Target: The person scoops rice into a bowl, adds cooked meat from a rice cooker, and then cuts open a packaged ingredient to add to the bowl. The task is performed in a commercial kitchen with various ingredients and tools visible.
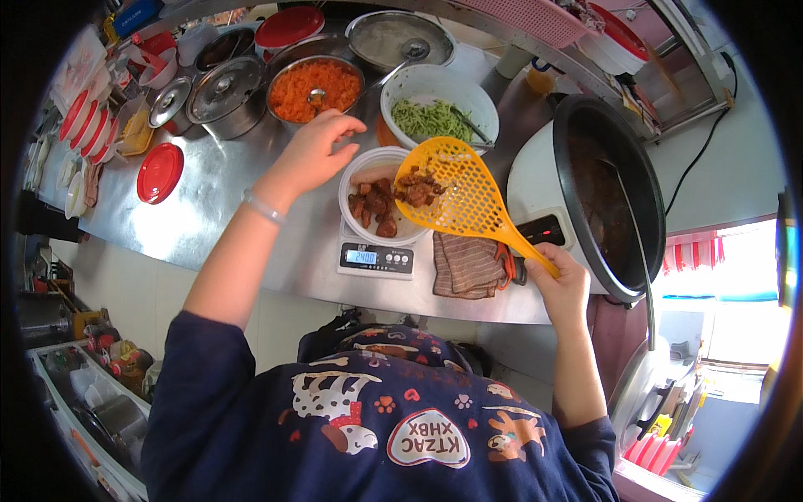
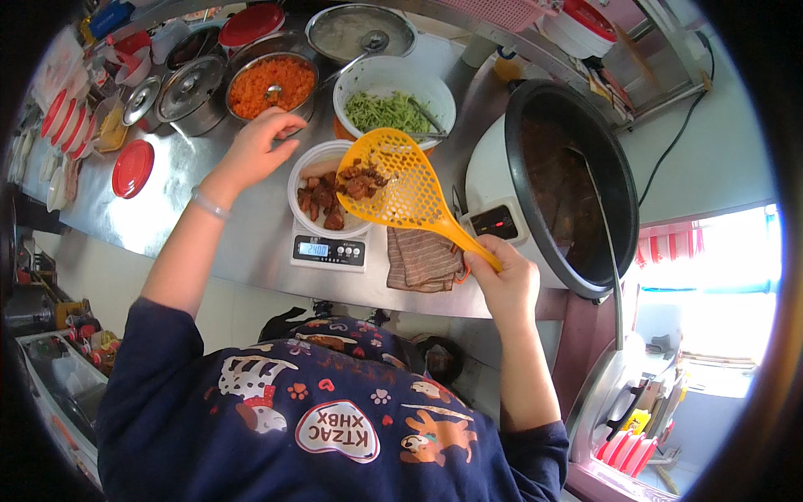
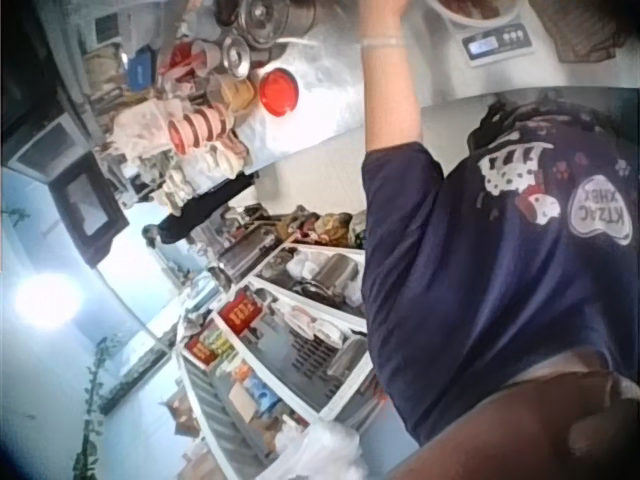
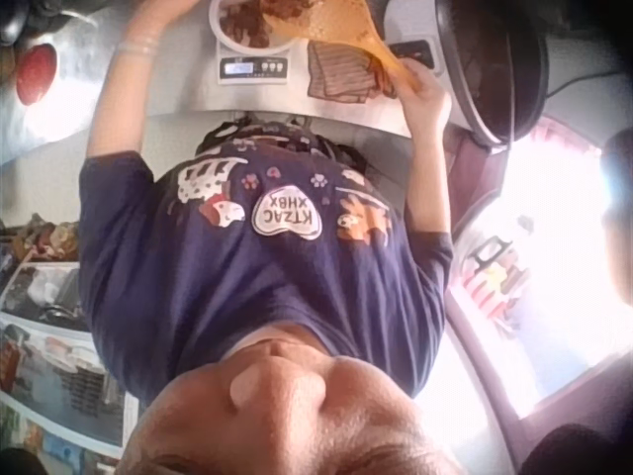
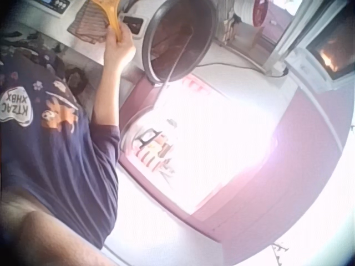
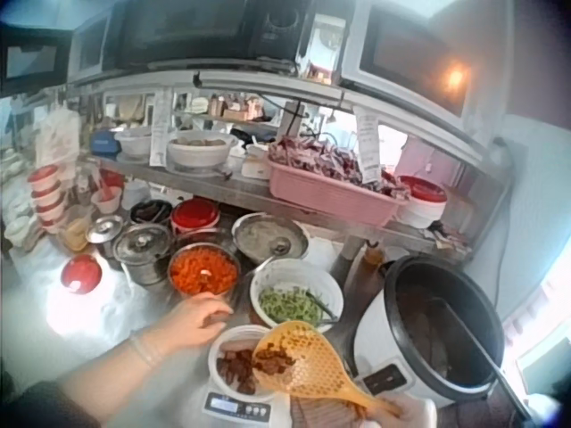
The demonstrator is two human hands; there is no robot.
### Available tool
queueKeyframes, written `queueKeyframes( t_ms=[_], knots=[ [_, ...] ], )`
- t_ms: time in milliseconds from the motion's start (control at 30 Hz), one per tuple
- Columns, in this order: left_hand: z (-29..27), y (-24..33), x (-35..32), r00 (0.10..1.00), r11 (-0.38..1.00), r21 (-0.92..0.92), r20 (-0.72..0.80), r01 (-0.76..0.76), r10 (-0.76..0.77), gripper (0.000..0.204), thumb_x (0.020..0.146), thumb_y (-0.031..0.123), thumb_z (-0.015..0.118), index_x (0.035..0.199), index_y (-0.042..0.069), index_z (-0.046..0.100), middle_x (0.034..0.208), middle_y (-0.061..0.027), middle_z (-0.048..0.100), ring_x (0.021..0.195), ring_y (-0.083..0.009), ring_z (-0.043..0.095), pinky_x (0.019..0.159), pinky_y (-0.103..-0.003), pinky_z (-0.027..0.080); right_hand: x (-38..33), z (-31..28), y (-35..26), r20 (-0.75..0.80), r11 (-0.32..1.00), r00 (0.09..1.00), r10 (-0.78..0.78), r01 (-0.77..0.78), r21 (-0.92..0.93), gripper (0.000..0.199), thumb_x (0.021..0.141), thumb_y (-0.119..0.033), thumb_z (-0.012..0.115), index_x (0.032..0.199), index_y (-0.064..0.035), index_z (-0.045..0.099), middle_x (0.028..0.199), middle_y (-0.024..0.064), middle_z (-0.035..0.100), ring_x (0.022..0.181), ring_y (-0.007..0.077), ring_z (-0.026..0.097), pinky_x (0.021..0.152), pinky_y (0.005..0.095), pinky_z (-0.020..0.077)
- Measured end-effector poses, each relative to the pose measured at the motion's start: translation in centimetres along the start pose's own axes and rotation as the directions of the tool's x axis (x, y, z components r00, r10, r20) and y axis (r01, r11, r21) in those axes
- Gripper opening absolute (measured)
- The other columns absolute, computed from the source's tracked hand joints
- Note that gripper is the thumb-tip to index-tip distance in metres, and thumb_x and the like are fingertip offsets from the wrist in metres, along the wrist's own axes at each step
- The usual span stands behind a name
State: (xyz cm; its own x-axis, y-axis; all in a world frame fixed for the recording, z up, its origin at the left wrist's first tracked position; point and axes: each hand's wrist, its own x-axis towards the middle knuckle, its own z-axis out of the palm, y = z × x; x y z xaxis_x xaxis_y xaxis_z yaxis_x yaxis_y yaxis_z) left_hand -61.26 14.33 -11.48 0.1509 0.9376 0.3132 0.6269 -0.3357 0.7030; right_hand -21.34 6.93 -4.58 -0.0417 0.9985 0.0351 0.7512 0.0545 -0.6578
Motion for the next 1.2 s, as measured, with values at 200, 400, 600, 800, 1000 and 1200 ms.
queueKeyframes(
  t_ms=[200,400,600,800,1000,1200],
  knots=[
    [0.3,0.5,-8.6,0.978,0.995,0.027,-0.187,0.096,-0.089,0.018,0.081,0.001,0.062,0.098,0.004,0.066,0.094,-0.0080,0.059,0.084,-0.0219,0.060,0.072,-0.032,0.049,0.0,0.5,0.4,-0.014,0.998,1.000,-0.023,0.024,0.059,0.024,0.079,-0.013,0.074,0.100,-0.0030,0.070,0.079,0.0067,0.070,0.069,0.0097,0.062,0.068,0.0247,0.0500],
    [1.3,0.2,-13.2,0.938,0.955,0.007,-0.189,0.298,-0.291,0.020,0.081,-0.004,0.061,0.098,0.005,0.066,0.096,-0.0057,0.058,0.084,-0.0181,0.059,0.073,-0.028,0.048,-0.1,0.6,0.6,-0.003,0.997,1.000,-0.027,0.027,0.070,0.024,0.079,-0.012,0.075,0.100,-0.0026,0.070,0.079,0.0063,0.070,0.070,0.0094,0.062,0.068,0.0243,0.0500],
    [2.2,0.6,-13.9,0.932,0.953,-0.039,-0.199,0.301,-0.303,0.018,0.080,-0.001,0.061,0.094,0.008,0.068,0.092,-0.0065,0.058,0.084,-0.0217,0.060,0.069,-0.031,0.049,-0.4,0.7,0.8,-0.010,0.998,1.000,-0.027,0.027,0.064,0.024,0.079,-0.013,0.075,0.100,-0.0025,0.070,0.080,0.0065,0.070,0.070,0.0096,0.063,0.068,0.0244,0.0501],
    [3.4,1.4,-11.8,0.984,0.980,0.182,-0.172,0.074,-0.043,0.023,0.076,-0.003,0.063,0.093,0.010,0.071,0.092,-0.0080,0.055,0.085,-0.0269,0.057,0.075,-0.037,0.048,-0.7,1.0,0.9,-0.030,0.999,1.000,-0.010,0.012,0.052,0.025,0.079,-0.015,0.075,0.101,-0.0035,0.070,0.080,0.0078,0.070,0.069,0.0109,0.064,0.068,0.0251,0.0505],
    [5.3,2.4,-7.0,0.992,0.949,0.311,-0.104,-0.042,0.078,0.033,0.073,-0.004,0.062,0.100,0.013,0.072,0.099,-0.0061,0.055,0.096,-0.0277,0.055,0.084,-0.039,0.044,-0.9,1.3,0.6,-0.042,1.000,0.999,-0.030,0.030,0.008,0.026,0.078,-0.016,0.076,0.101,-0.0047,0.070,0.078,0.0092,0.070,0.066,0.0135,0.065,0.065,0.0264,0.0510],
    [5.0,2.9,-5.7,0.985,0.958,0.279,-0.132,-0.067,0.107,0.033,0.071,-0.004,0.061,0.096,0.013,0.072,0.097,-0.0054,0.054,0.094,-0.0258,0.054,0.083,-0.040,0.043,-1.0,1.4,0.2,-0.089,0.988,0.990,-0.112,0.102,-0.113,0.025,0.077,-0.018,0.076,0.099,-0.0079,0.071,0.076,0.0109,0.068,0.062,0.0200,0.065,0.061,0.0284,0.0506]
  ],
)
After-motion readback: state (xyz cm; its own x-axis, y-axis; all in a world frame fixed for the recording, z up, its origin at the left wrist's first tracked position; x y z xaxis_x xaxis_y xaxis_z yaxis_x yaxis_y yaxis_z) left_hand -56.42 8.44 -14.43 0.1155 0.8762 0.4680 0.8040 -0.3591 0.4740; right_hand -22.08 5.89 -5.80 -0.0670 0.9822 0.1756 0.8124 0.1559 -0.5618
